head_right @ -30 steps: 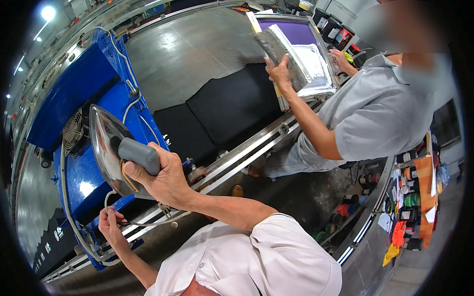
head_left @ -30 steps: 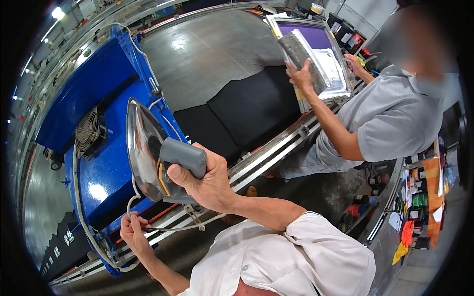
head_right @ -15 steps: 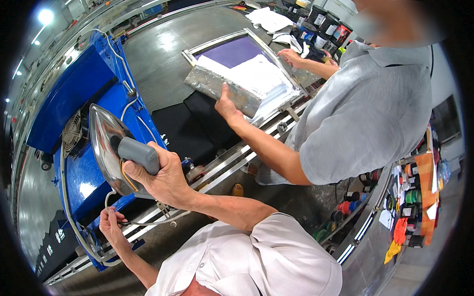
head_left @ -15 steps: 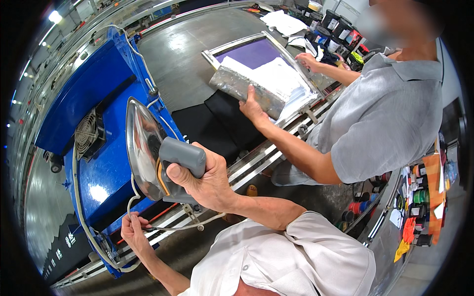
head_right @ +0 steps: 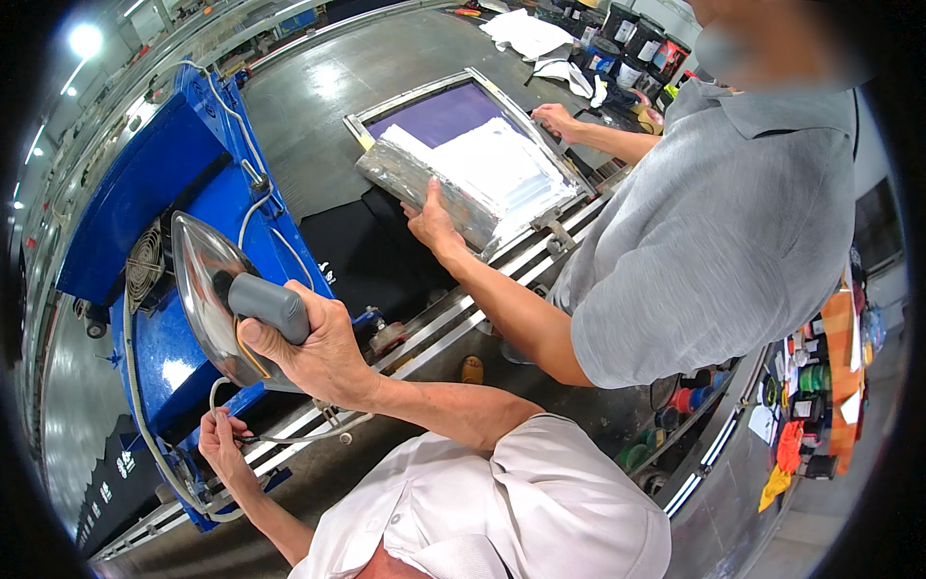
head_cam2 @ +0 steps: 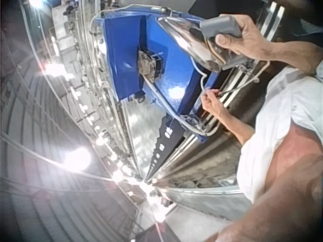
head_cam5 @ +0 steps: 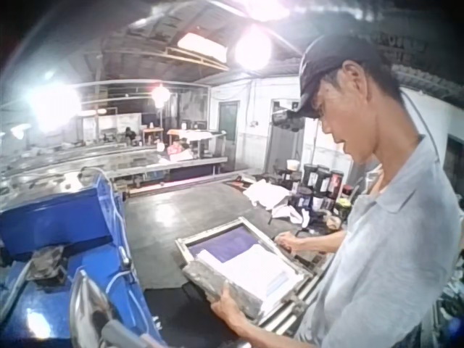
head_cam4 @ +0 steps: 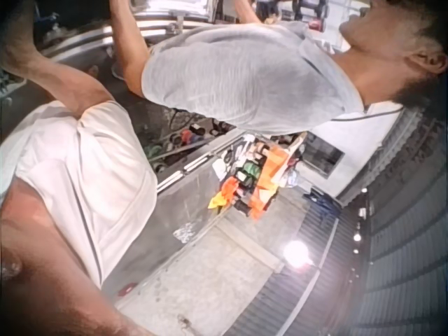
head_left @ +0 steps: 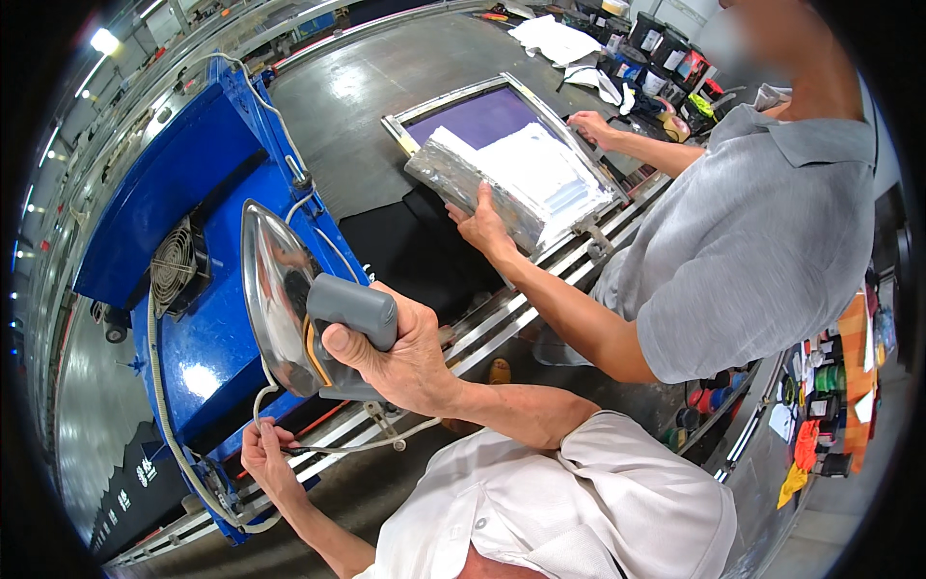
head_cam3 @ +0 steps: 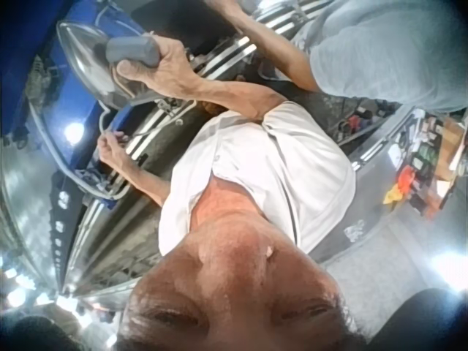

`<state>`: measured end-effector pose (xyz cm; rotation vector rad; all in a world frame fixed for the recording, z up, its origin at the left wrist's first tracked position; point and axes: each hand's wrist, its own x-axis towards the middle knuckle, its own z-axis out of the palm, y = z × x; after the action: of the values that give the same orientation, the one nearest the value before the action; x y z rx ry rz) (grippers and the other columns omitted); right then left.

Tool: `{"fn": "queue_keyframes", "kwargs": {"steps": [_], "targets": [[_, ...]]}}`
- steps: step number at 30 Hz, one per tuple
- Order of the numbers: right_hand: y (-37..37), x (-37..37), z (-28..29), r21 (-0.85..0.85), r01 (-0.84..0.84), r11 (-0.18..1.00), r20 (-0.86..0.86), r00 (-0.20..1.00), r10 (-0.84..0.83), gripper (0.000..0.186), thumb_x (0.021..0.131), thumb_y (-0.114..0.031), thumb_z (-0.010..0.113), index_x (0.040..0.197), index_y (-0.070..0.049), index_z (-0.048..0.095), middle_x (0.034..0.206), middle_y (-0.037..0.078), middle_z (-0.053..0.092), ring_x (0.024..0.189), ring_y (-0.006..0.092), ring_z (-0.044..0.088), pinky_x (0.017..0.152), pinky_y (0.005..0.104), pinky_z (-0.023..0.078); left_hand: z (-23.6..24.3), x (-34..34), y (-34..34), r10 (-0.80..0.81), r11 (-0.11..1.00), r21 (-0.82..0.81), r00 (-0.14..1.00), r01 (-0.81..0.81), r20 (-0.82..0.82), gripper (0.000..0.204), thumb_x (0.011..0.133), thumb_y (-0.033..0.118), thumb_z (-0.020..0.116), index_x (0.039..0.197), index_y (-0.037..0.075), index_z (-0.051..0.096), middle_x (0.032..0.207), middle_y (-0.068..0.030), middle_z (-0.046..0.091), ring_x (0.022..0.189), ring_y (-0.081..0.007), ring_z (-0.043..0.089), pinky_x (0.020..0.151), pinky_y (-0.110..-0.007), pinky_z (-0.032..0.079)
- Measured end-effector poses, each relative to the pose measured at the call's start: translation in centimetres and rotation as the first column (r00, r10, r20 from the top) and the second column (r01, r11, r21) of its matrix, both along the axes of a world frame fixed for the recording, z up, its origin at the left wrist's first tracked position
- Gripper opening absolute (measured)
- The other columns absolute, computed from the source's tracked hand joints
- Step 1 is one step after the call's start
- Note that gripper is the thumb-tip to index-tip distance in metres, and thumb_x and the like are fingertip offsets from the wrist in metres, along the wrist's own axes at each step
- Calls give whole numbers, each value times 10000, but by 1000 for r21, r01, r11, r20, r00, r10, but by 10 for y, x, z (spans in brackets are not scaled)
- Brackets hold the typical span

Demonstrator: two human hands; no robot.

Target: The person aligns a black t-shirt on a conveyor, retrieves a steam iron, and irons the garment. Another worker places a screen printing frame on the shirt and applies ink. The person then irons the printed area to set the design.

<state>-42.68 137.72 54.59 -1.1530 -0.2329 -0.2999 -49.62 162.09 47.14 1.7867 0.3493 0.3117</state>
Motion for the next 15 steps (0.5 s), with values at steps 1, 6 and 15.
{"fn": "queue_keyframes", "kwargs": {"steps": [1, 6, 15], "targets": [[0, 0, -1, -1, 1, 1000, 2, 1000, -1, 346, 888, -350, 720, 942, -16, 647, 761, -29, 545, 666, 49, 474, 556, 237, 370, 1, 0, 0, -3, 1000, -4, 1000, 3, 3, 223, 1013, 217, 540, 958, 16, 618, 697, -6, 574, 593, -39, 489, 542, -186, 413], [1, 1, -2, 9, -8, 1000, -12, 1000, 8, 342, 887, -350, 721, 934, -20, 647, 756, -32, 543, 670, 50, 475, 558, 237, 374, 3, 1, -1, -6, 1000, -17, 1000, 6, 9, 219, 1013, 216, 541, 957, 18, 616, 697, -5, 570, 592, -40, 486, 543, -186, 412], [4, 2, -5, 13, -31, 999, -17, 999, 31, 335, 884, -342, 729, 928, -21, 646, 764, -29, 561, 675, 50, 480, 563, 233, 384, 3, 0, -1, 3, 1000, -1, 1000, -3, -3, 219, 1010, 221, 549, 955, 23, 623, 697, 1, 573, 589, -36, 486, 532, -177, 397]]}}
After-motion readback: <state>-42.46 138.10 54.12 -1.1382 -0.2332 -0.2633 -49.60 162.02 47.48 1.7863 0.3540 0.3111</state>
